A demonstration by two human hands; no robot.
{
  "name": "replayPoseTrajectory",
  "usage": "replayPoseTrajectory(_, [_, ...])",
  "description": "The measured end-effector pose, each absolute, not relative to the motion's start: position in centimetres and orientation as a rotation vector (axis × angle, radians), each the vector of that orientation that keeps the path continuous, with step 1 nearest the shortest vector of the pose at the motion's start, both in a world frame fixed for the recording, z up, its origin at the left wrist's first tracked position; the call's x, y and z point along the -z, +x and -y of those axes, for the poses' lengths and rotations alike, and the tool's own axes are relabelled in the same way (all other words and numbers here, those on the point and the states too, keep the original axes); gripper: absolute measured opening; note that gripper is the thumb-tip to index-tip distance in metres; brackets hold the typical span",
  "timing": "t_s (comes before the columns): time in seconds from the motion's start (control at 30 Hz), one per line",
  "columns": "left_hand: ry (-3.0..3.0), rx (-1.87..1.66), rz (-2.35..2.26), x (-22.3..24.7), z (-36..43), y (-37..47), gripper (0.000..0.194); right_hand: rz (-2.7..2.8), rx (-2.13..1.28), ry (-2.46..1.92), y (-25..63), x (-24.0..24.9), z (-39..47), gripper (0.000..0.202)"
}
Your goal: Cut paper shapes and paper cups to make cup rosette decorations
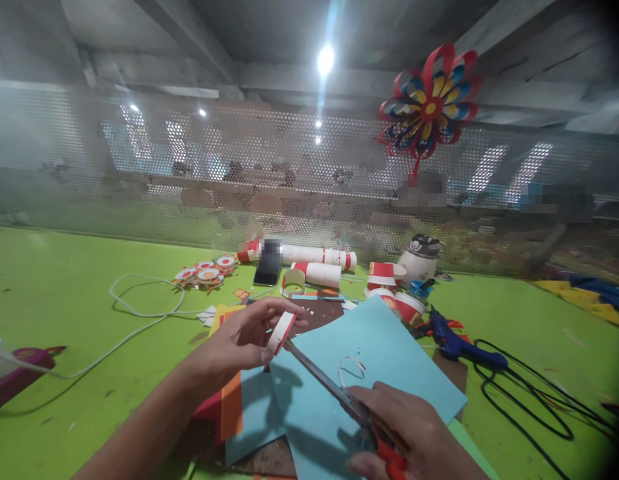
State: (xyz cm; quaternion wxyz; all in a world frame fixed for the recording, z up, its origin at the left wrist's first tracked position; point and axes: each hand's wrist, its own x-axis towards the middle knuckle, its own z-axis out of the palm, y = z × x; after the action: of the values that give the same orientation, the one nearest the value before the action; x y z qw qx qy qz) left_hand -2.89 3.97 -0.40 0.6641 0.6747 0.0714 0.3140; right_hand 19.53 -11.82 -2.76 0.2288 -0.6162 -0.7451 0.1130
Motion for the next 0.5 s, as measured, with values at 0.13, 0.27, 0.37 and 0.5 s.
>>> replayPoseTrajectory(0.13, [1.497, -0.703, -0.215, 0.61, -3.89, -2.84, 0.039, 2.076, -0.208, -1.693, 19.58, 2.8, 11.81, 0.045])
replayPoseTrajectory(0.27, [1.501, -0.735, -0.251, 1.09, -4.24, -3.03, 0.038, 2.087, -0.152, -1.721, 19.6, 2.6, 11.76, 0.044])
replayPoseTrajectory(0.37, [1.44, -0.773, -0.211, 1.18, -4.44, -3.12, 0.058, 2.074, -0.126, -1.685, 19.55, 2.36, 11.81, 0.044])
replayPoseTrajectory(0.5, [1.373, -0.808, -0.198, 1.1, -4.46, -3.1, 0.068, 2.045, -0.113, -1.584, 19.33, 2.1, 11.93, 0.041])
